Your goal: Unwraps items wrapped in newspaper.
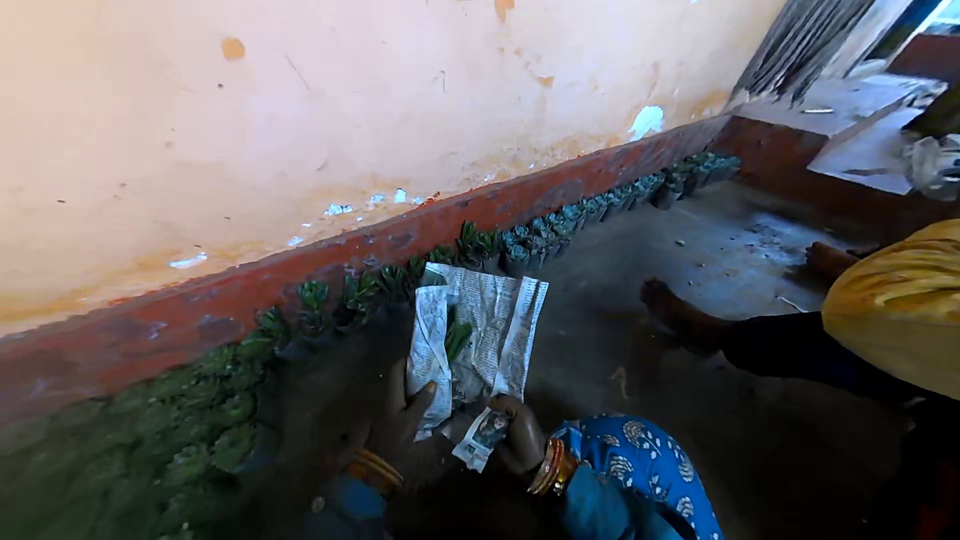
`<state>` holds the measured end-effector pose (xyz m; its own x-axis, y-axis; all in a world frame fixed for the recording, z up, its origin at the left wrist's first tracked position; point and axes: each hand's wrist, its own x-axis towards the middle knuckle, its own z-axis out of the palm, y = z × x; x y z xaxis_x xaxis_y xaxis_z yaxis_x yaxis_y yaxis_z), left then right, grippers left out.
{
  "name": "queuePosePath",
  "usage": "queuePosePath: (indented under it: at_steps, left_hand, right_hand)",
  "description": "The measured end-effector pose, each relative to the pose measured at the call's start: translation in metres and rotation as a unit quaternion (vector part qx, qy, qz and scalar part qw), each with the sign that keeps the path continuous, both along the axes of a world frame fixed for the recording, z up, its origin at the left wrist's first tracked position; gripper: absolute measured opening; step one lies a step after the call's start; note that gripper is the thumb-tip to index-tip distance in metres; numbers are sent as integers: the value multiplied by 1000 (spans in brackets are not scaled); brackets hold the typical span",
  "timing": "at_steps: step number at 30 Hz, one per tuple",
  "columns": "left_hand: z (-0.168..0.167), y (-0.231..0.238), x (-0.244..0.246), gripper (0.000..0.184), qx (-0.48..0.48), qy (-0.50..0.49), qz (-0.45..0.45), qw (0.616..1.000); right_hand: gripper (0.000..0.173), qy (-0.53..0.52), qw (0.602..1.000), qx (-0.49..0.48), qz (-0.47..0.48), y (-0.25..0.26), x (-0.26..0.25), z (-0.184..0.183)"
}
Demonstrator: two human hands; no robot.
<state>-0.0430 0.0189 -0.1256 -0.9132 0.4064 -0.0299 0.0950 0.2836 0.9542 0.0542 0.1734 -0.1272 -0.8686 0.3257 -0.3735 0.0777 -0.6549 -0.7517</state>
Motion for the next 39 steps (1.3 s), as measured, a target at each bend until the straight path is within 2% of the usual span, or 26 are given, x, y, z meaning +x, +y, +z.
queuePosePath:
  at_steps: [3, 6, 10, 14, 16, 19, 21, 23, 25, 28, 30, 32, 33, 36, 39]
  left_hand:
    - [2, -10, -4, 53, 125, -55, -11, 991]
    - [9, -2, 10, 45, 230, -166, 43, 958]
    - [-1, 10, 27, 49, 311, -181, 10, 933]
    - [-29, 13, 26, 57, 258, -111, -25, 959]
    - [-27, 14, 25, 61, 219, -66, -34, 973]
    - [-26, 18, 19, 49, 130, 75, -20, 989]
    - [-31, 18, 12, 47, 58, 183, 18, 981]
    - [-22, 17, 16, 48, 12, 244, 54, 968]
    - [-11, 16, 24, 42, -9, 290, 62, 955]
    - [-11, 20, 31, 27, -28, 354, 26, 935]
    - [-8, 23, 38, 36, -81, 301, 16, 950]
    - [-3, 25, 39, 57, -120, 205, 4, 971]
    - [-3, 25, 37, 65, -128, 169, -1, 977]
    - [-4, 21, 28, 81, -117, 71, -14, 990]
    - [-7, 15, 20, 91, -104, 42, -8, 994]
  right_hand:
    - [28, 12, 1000, -2, -21, 2, -4, 0]
    - [15, 61, 998, 12, 16, 5, -5, -7]
    - [29, 92, 989, 60, 103, 3, 1, -10]
    - [38, 107, 984, 57, 128, 4, 0, -17]
    - [39, 90, 985, 76, 125, 6, -2, -18]
    - [44, 53, 987, 119, 95, 5, -5, -20]
    - [49, 3, 979, 189, 79, 5, -6, -19]
    - [48, -30, 967, 244, 66, 4, -6, -17]
    - [40, -20, 968, 248, 27, 4, -10, -21]
    - [48, 1, 966, 258, -26, 5, -14, -31]
    - [52, 4, 962, 269, -49, 5, -16, -36]
    - [60, 5, 957, 289, -38, 5, -14, -39]
    - [59, 7, 955, 297, -25, 4, -12, -39]
    - [33, 3, 962, 272, 23, 2, -9, -36]
    - [24, -15, 963, 257, 84, 1, -5, -24]
